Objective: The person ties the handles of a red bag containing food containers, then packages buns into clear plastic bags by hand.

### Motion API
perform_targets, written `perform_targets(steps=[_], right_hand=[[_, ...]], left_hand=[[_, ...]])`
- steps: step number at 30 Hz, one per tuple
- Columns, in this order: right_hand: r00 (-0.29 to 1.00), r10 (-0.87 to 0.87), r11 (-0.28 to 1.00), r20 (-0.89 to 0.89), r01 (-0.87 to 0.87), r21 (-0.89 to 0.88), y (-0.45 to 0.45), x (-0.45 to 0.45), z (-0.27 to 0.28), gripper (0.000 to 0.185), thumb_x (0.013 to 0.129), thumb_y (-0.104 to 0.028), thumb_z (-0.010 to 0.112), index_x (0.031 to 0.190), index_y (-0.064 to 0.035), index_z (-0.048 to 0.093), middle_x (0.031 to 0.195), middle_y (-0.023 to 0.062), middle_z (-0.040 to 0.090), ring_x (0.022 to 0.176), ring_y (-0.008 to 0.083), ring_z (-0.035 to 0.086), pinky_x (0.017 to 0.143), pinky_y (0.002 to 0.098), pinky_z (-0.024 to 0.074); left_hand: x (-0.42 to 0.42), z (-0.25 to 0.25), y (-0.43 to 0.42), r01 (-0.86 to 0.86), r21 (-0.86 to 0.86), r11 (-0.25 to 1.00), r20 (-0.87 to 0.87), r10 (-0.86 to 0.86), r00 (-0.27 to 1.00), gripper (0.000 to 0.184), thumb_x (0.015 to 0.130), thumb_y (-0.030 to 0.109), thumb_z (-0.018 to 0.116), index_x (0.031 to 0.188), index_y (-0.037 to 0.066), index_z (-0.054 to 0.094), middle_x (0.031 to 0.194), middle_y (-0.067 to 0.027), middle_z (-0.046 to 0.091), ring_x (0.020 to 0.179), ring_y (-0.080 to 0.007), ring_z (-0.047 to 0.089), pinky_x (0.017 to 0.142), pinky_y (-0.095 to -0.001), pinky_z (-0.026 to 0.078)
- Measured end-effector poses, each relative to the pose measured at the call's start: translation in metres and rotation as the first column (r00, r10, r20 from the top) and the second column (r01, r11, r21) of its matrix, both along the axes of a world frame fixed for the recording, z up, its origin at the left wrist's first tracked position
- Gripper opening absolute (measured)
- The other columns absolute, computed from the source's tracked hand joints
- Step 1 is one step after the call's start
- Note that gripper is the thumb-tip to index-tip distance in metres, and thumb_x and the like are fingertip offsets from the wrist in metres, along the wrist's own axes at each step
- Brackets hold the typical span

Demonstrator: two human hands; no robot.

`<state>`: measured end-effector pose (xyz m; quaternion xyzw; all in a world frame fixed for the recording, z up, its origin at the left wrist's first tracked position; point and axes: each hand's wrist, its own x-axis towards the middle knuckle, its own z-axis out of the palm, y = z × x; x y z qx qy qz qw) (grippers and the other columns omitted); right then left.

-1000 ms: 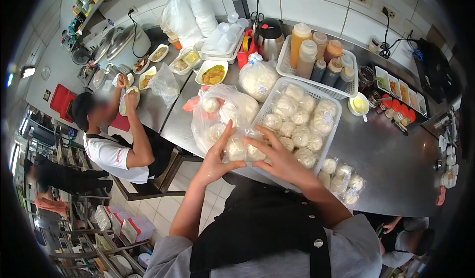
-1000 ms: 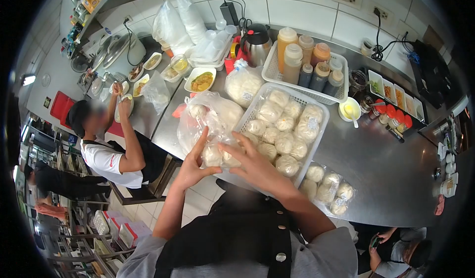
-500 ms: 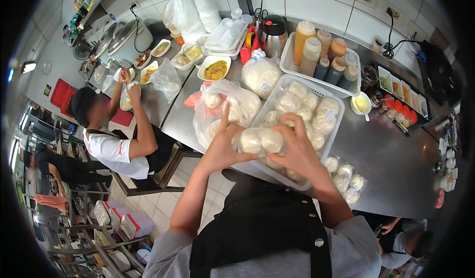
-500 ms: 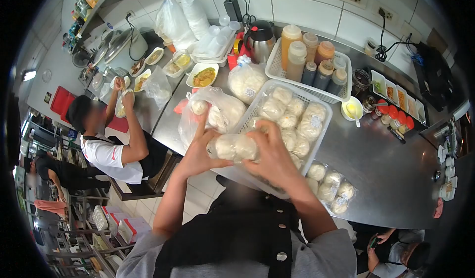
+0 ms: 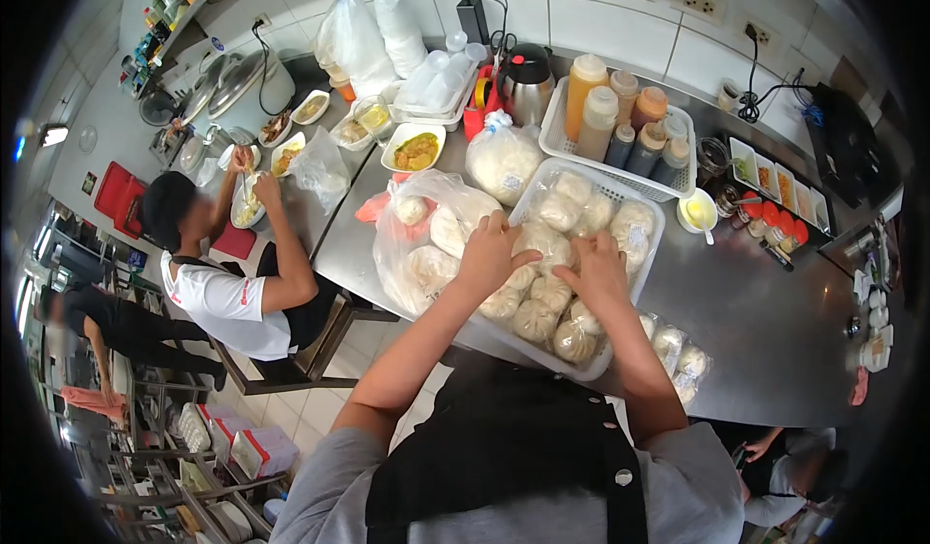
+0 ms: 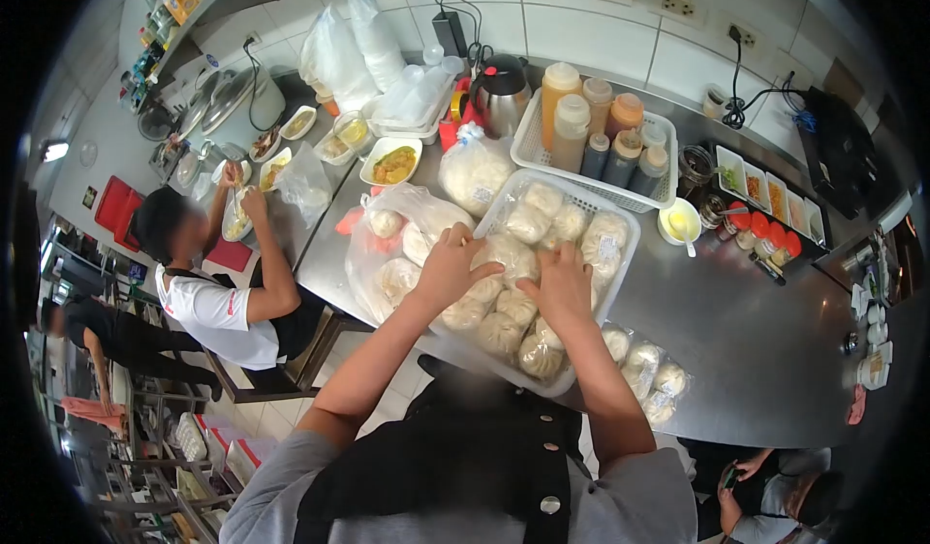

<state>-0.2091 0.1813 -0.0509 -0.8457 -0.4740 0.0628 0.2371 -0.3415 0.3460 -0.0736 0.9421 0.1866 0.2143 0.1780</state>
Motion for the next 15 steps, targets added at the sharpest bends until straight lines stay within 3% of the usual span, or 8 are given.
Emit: perform_targets(steps=[3, 5, 8, 10, 11, 12, 14, 15], right_hand=[[0.972, 0.217, 0.963, -0.088, -0.199, 0.184, 0.014, -0.001, -0.013, 0.055, 0.075, -0.017, 0.076, 0.125, -0.0046, 0.057, 0.119, 0.0161, 0.054, 0.113, 0.0360, 0.050, 0.094, 0.0448, 0.0433], [0.966, 0.227, 0.966, -0.123, -0.208, 0.151, 0.015, 0.000, -0.016, 0.057, 0.075, -0.014, 0.076, 0.127, -0.0051, 0.055, 0.122, 0.0162, 0.054, 0.113, 0.0365, 0.051, 0.095, 0.0433, 0.0440], [0.962, 0.230, 0.973, -0.148, -0.227, 0.040, 0.021, 0.003, 0.007, 0.062, 0.075, -0.012, 0.075, 0.131, -0.0056, 0.052, 0.126, 0.0169, 0.054, 0.114, 0.0366, 0.053, 0.097, 0.0413, 0.0450], [0.976, 0.214, 0.977, -0.042, -0.213, 0.033, 0.024, 0.002, 0.019, 0.059, 0.078, -0.014, 0.074, 0.132, -0.0059, 0.051, 0.124, 0.0179, 0.055, 0.113, 0.0377, 0.054, 0.095, 0.0421, 0.0453], [0.974, 0.221, 0.975, -0.042, -0.220, 0.032, 0.027, 0.000, 0.029, 0.059, 0.078, -0.014, 0.074, 0.132, -0.0059, 0.051, 0.124, 0.0179, 0.055, 0.113, 0.0377, 0.054, 0.095, 0.0421, 0.0453], [0.955, 0.286, 0.947, -0.080, -0.268, 0.177, 0.033, -0.005, 0.041, 0.052, 0.081, -0.014, 0.071, 0.129, -0.0049, 0.053, 0.120, 0.0178, 0.057, 0.112, 0.0373, 0.055, 0.094, 0.0419, 0.0456], [0.926, 0.359, 0.898, -0.117, -0.309, 0.314, 0.057, -0.019, 0.052, 0.046, 0.084, -0.014, 0.069, 0.126, -0.0039, 0.056, 0.117, 0.0178, 0.059, 0.111, 0.0369, 0.056, 0.093, 0.0417, 0.0459], [0.859, 0.470, 0.863, -0.204, -0.398, 0.311, 0.074, -0.029, 0.058, 0.040, 0.084, -0.013, 0.067, 0.122, -0.0021, 0.058, 0.115, 0.0199, 0.059, 0.109, 0.0376, 0.057, 0.093, 0.0423, 0.0462]], left_hand=[[-0.002, 0.003, 0.002, -0.002, 0.005, 1.000, -0.062, 0.003, 0.998, 0.057, 0.079, 0.048, 0.072, 0.106, -0.002, 0.066, 0.099, -0.0182, 0.054, 0.090, -0.0361, 0.056, 0.077, -0.0437, 0.050], [-0.002, 0.003, 0.001, -0.073, -0.046, 0.996, -0.218, 0.061, 0.974, 0.057, 0.080, 0.046, 0.072, 0.104, -0.004, 0.066, 0.101, -0.0170, 0.054, 0.092, -0.0345, 0.055, 0.079, -0.0428, 0.049], [-0.014, 0.005, -0.007, -0.066, -0.058, 0.996, 0.009, 0.067, 0.998, 0.056, 0.077, 0.041, 0.077, 0.107, -0.005, 0.067, 0.101, -0.0153, 0.055, 0.093, -0.0347, 0.057, 0.084, -0.0410, 0.048], [-0.028, 0.020, -0.009, -0.070, -0.128, 0.989, 0.087, 0.081, 0.993, 0.044, 0.081, 0.036, 0.075, 0.102, -0.002, 0.068, 0.107, -0.0168, 0.054, 0.100, -0.0341, 0.056, 0.085, -0.0429, 0.048], [-0.040, 0.022, -0.005, -0.216, -0.075, 0.973, 0.203, 0.227, 0.952, 0.037, 0.081, 0.030, 0.074, 0.105, 0.002, 0.069, 0.112, -0.0185, 0.054, 0.105, -0.0360, 0.054, 0.089, -0.0443, 0.046], [-0.054, 0.024, 0.001, -0.363, -0.039, 0.931, 0.321, 0.355, 0.878, 0.031, 0.082, 0.024, 0.074, 0.108, 0.006, 0.070, 0.117, -0.0202, 0.054, 0.110, -0.0380, 0.053, 0.093, -0.0457, 0.044], [-0.088, 0.003, 0.035, -0.578, 0.073, 0.813, 0.274, 0.540, 0.795, 0.030, 0.084, 0.022, 0.070, 0.112, 0.014, 0.071, 0.136, -0.0261, 0.045, 0.126, -0.0440, 0.043, 0.104, -0.0545, 0.035], [-0.105, -0.008, 0.047, -0.647, 0.120, 0.753, 0.083, 0.642, 0.762, 0.034, 0.084, 0.027, 0.069, 0.116, 0.013, 0.069, 0.142, -0.0275, 0.038, 0.132, -0.0461, 0.036, 0.106, -0.0595, 0.030]])
